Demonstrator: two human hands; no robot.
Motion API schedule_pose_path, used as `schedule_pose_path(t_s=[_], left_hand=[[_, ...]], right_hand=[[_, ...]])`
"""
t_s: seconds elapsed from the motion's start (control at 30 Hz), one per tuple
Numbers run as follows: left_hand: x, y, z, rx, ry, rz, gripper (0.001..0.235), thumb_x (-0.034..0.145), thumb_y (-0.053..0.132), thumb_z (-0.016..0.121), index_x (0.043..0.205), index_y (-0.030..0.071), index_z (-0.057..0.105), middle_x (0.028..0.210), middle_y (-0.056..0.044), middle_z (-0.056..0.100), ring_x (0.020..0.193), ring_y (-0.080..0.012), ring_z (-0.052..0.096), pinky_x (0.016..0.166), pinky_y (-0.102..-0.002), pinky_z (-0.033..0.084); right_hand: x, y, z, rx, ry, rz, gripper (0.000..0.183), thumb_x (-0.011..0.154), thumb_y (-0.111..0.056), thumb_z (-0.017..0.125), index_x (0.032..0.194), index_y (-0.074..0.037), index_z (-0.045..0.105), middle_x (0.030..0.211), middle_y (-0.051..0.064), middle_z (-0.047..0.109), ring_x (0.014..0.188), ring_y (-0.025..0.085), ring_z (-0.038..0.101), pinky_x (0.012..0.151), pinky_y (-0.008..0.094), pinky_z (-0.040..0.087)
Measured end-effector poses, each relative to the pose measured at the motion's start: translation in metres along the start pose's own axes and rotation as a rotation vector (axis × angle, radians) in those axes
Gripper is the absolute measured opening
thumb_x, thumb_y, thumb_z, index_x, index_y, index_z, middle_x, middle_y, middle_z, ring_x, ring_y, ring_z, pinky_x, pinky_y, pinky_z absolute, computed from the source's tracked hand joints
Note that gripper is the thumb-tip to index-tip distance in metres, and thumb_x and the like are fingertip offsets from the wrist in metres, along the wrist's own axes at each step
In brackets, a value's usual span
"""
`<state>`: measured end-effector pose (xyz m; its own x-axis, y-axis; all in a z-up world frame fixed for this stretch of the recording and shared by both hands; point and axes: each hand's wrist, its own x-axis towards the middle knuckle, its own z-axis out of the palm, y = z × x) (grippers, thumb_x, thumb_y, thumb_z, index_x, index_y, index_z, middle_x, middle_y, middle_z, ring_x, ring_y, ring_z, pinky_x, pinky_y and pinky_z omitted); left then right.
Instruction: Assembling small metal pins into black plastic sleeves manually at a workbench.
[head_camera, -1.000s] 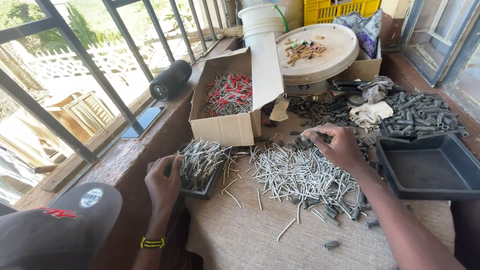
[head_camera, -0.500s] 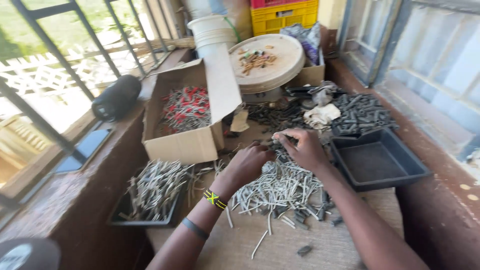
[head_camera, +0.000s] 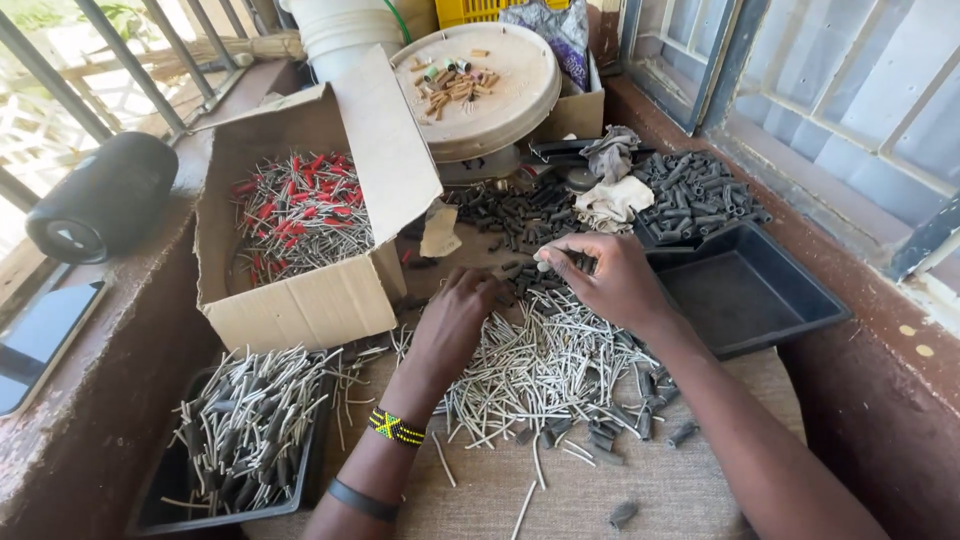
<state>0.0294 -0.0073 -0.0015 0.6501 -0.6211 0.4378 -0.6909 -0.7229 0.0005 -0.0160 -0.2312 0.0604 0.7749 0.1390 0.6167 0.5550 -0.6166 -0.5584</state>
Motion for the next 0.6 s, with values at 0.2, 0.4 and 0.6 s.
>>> schedule_pose_path(t_s=[0.2,0.4,0.6], left_hand=[[-0.010,-0.036,0.047,-0.031,-0.050,-0.082,0.029,0.091,0.001,0.063,0.112,0.018,0.072,0.100,-0.007,0.069,0.101,-0.0337,0.068,0.064,-0.046,0.064],[-0.012,-0.026,0.021,-0.037,-0.087,-0.097,0.021,0.092,0.013,0.072,0.112,0.014,0.067,0.100,-0.011,0.069,0.102,-0.0375,0.069,0.070,-0.049,0.062],[-0.013,-0.007,-0.009,-0.091,-0.118,-0.091,0.012,0.094,0.011,0.068,0.104,0.004,0.069,0.096,-0.017,0.071,0.097,-0.0437,0.067,0.072,-0.055,0.061]], right_hand=[[-0.006,-0.014,0.004,0.002,-0.112,0.032,0.022,0.100,-0.021,0.066,0.102,-0.005,0.080,0.042,0.006,0.056,0.032,0.005,0.030,0.032,0.023,0.021],[-0.010,-0.003,0.026,0.056,-0.234,0.051,0.021,0.098,-0.017,0.065,0.101,-0.005,0.082,0.050,0.014,0.066,0.028,0.005,0.026,0.028,0.025,0.020],[-0.018,0.012,0.043,-0.019,-0.425,0.115,0.020,0.097,-0.013,0.067,0.110,-0.003,0.079,0.073,0.016,0.077,0.029,0.002,0.026,0.027,0.023,0.023]])
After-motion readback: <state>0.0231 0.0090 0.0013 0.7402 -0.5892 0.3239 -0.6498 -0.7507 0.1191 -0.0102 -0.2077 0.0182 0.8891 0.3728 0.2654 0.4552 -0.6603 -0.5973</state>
